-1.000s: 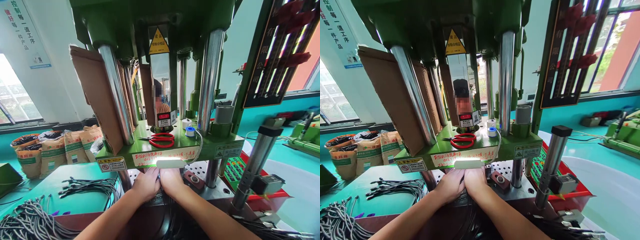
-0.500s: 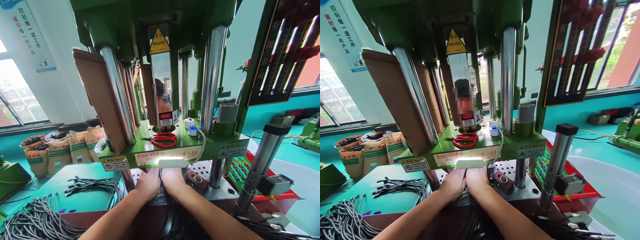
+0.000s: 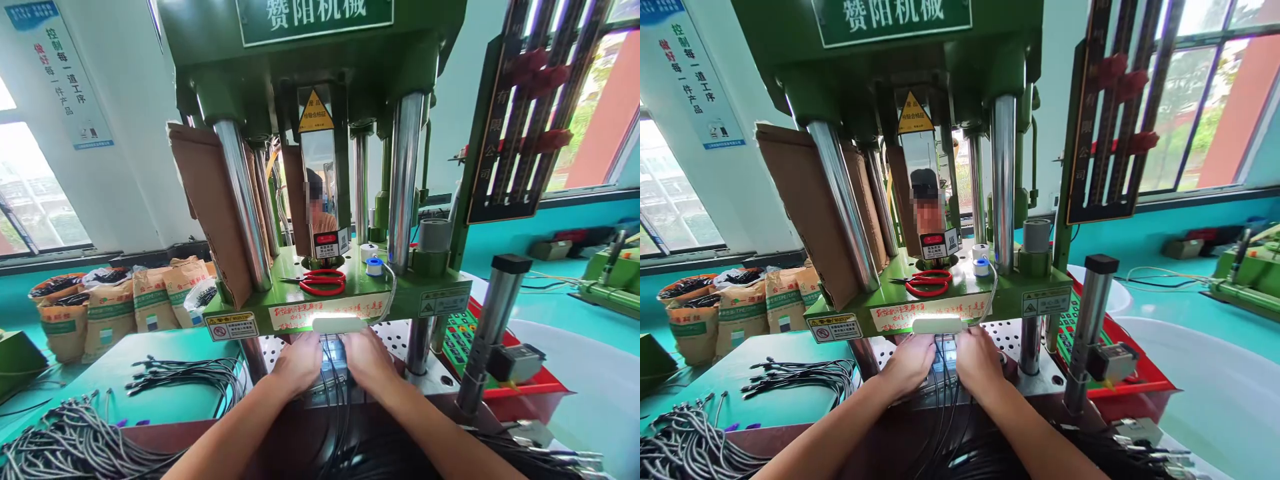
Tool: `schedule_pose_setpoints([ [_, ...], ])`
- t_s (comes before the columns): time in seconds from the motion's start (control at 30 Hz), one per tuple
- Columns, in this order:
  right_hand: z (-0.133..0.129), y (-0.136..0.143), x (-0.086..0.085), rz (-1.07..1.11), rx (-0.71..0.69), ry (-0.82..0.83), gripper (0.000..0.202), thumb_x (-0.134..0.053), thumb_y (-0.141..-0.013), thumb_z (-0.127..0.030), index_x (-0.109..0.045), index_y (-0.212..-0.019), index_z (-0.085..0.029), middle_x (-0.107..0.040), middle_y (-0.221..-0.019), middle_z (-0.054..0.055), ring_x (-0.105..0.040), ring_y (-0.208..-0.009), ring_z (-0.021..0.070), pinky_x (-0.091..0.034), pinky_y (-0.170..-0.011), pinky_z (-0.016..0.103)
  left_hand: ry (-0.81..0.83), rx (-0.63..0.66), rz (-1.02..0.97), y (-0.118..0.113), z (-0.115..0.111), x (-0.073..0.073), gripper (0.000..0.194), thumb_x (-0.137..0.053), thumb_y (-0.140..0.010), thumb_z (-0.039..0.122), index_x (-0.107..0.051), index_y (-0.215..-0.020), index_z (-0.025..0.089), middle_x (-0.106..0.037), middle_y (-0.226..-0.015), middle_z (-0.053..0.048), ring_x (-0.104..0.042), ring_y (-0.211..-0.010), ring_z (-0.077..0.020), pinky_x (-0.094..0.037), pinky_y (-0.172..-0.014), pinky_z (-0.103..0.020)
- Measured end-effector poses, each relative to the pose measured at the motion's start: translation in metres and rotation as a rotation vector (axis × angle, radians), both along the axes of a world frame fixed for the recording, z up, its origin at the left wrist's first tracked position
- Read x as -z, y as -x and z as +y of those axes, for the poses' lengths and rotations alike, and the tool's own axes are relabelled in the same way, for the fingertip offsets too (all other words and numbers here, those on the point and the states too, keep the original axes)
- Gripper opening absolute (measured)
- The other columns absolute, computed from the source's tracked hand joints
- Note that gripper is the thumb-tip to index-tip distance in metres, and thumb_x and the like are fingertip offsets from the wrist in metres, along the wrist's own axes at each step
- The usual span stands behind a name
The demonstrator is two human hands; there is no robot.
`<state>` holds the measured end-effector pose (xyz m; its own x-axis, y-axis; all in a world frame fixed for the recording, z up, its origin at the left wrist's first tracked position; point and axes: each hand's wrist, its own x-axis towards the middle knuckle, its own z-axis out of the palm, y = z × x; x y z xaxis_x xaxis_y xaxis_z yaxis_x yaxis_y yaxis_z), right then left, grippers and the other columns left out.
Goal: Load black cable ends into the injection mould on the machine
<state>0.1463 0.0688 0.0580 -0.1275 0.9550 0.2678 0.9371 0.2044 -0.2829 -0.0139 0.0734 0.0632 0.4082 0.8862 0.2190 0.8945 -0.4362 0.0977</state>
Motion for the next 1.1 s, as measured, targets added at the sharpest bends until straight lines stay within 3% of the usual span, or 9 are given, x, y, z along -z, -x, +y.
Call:
schedule_pose_setpoints([
  [0.2, 0.0, -0.019, 0.011, 0.006, 0.048, 0.005, 0.034, -0.038, -0.091, -0.021, -0.06, -0.114, -0.011, -0.066, -0.104, 0.015, -0.06, -0.096, 0.026, -0.041, -0.082, 0.032, -0.016, 0.135, 0.009, -0.034, 0.002, 0.0, 0.039, -0.035, -0.088, 0.024, -0.049, -0.124, 0.018, -0.059, -0.124, -0.009, -0.051, -0.116, -0.0222, -0.034, -0.103, -0.038],
  [0.43, 0.01, -0.014, 0.016, -0.003, 0.019, 0.027, 0.033, -0.041, -0.082, -0.009, -0.064, -0.105, -0.013, -0.067, -0.102, 0.013, -0.06, -0.098, 0.0259, -0.04, -0.083, 0.032, -0.011, 0.121, 0.017, -0.036, 0.008, 0.003, 0.04, -0.032, -0.088, 0.023, -0.05, -0.123, 0.017, -0.061, -0.122, -0.01, -0.054, -0.114, -0.0223, -0.038, -0.1, -0.039],
  [0.6, 0.014, -0.019, 0.017, -0.005, -0.02, 0.028, 0.033, -0.043, -0.081, -0.01, -0.064, -0.105, -0.014, -0.067, -0.104, 0.013, -0.058, -0.1, 0.0254, -0.038, -0.086, 0.031, 0.015, 0.14, 0.025, -0.043, 0.013, 0.003, 0.039, -0.034, -0.088, 0.026, -0.05, -0.122, 0.018, -0.062, -0.119, -0.01, -0.058, -0.108, -0.023, -0.043, -0.095, -0.037],
  [0.97, 0.019, -0.017, 0.019, -0.021, -0.069, 0.02, 0.028, -0.042, -0.084, -0.014, -0.064, -0.101, -0.015, -0.067, -0.103, 0.013, -0.058, -0.1, 0.0238, -0.037, -0.083, 0.029, 0.059, 0.082, 0.007, -0.054, 0.013, 0.003, 0.037, -0.036, -0.087, 0.029, -0.052, -0.118, 0.016, -0.063, -0.114, -0.011, -0.057, -0.107, -0.0251, -0.04, -0.096, -0.038],
  [1.1, 0.015, -0.023, 0.008, -0.026, -0.03, 0.01, 0.028, -0.045, -0.083, -0.014, -0.065, -0.102, -0.015, -0.067, -0.101, 0.013, -0.06, -0.094, 0.0261, -0.039, -0.077, 0.032, 0.035, -0.081, -0.021, -0.043, 0.004, -0.009, 0.032, -0.034, -0.086, 0.024, -0.06, -0.103, 0.017, -0.066, -0.107, -0.011, -0.059, -0.103, -0.0242, -0.043, -0.092, -0.036],
])
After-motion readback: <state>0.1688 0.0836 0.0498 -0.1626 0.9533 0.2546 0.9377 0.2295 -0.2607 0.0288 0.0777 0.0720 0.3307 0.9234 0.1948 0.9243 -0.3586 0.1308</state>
